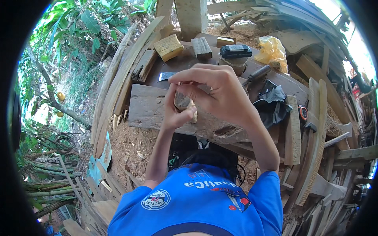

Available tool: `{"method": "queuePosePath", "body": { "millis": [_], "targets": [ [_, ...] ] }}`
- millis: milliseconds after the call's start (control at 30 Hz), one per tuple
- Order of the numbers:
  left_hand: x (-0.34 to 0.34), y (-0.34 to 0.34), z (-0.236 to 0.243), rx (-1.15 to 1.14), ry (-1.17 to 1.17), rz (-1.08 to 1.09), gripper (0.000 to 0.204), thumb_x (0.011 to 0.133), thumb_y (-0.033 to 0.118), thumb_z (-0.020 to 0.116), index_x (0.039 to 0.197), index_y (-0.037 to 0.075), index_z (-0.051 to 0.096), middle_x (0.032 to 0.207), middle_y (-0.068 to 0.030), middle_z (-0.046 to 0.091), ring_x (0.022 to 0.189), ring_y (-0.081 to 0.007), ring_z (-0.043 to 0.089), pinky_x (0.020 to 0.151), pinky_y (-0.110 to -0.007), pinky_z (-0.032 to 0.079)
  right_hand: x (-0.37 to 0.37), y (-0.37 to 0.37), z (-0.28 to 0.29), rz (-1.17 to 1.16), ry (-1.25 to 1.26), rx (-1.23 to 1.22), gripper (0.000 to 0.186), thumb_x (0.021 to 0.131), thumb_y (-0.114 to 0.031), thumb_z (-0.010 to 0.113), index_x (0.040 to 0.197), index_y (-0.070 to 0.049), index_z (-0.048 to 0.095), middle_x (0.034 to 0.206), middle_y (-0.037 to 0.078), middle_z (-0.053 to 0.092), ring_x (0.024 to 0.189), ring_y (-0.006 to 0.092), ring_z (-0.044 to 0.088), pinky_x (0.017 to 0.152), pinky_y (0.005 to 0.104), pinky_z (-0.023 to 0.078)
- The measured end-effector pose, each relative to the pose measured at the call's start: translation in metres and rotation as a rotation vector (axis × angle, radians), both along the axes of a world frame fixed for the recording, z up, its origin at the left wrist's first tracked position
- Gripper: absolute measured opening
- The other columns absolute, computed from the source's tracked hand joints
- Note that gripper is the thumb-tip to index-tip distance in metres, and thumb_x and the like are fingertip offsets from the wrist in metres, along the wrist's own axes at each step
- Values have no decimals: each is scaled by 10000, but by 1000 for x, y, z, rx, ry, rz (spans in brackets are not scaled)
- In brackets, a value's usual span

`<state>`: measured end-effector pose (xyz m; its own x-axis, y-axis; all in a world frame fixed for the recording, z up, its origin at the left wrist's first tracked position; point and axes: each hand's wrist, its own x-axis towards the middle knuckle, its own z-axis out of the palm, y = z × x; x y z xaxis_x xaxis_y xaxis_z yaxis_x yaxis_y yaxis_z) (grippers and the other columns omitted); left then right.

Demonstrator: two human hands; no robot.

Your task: The person measures a wooden plank with a tape measure, then wipes it with a cloth. They then use a hammer to drive a nail into a small block of wood and smooth the surface with a hand plane.

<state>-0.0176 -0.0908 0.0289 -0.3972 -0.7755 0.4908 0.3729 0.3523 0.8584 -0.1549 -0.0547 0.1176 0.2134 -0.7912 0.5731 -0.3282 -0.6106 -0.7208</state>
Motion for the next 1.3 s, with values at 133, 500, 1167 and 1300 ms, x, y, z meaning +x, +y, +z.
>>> {"method": "queuePosePath", "body": {
  "millis": [133,500,1167,1300],
  "targets": [
    [-1,-5,-6,-14,23,-19,503,601,57,598,1080,22,447,897,-22,476,834,-90,459,757,-230,380,1,3,-3,-65,79,2,157,752,19,622,903,-20,637,832,76,649,732,149,632,649,260,497],
    [8,-5,-15,5,150,-133,482,649,62,572,1106,17,427,1049,-88,457,988,-142,453,846,-261,364,6,3,-12,-73,227,-79,100,738,6,642,831,-10,610,788,92,638,703,189,642,605,266,498],
    [30,1,19,-199,-125,143,130,811,-40,577,934,-55,536,1037,-140,517,941,-171,534,782,-281,463,8,13,-21,-118,255,-199,179,735,-68,637,912,-68,616,855,80,592,737,253,597,625,332,482],
    [16,0,11,-197,-31,139,81,846,-28,516,925,-44,510,1035,-146,524,1004,-242,553,849,-335,468,-15,43,-20,-256,232,-162,263,735,-107,660,992,-73,620,936,96,608,836,252,601,706,335,494]
  ]
}}
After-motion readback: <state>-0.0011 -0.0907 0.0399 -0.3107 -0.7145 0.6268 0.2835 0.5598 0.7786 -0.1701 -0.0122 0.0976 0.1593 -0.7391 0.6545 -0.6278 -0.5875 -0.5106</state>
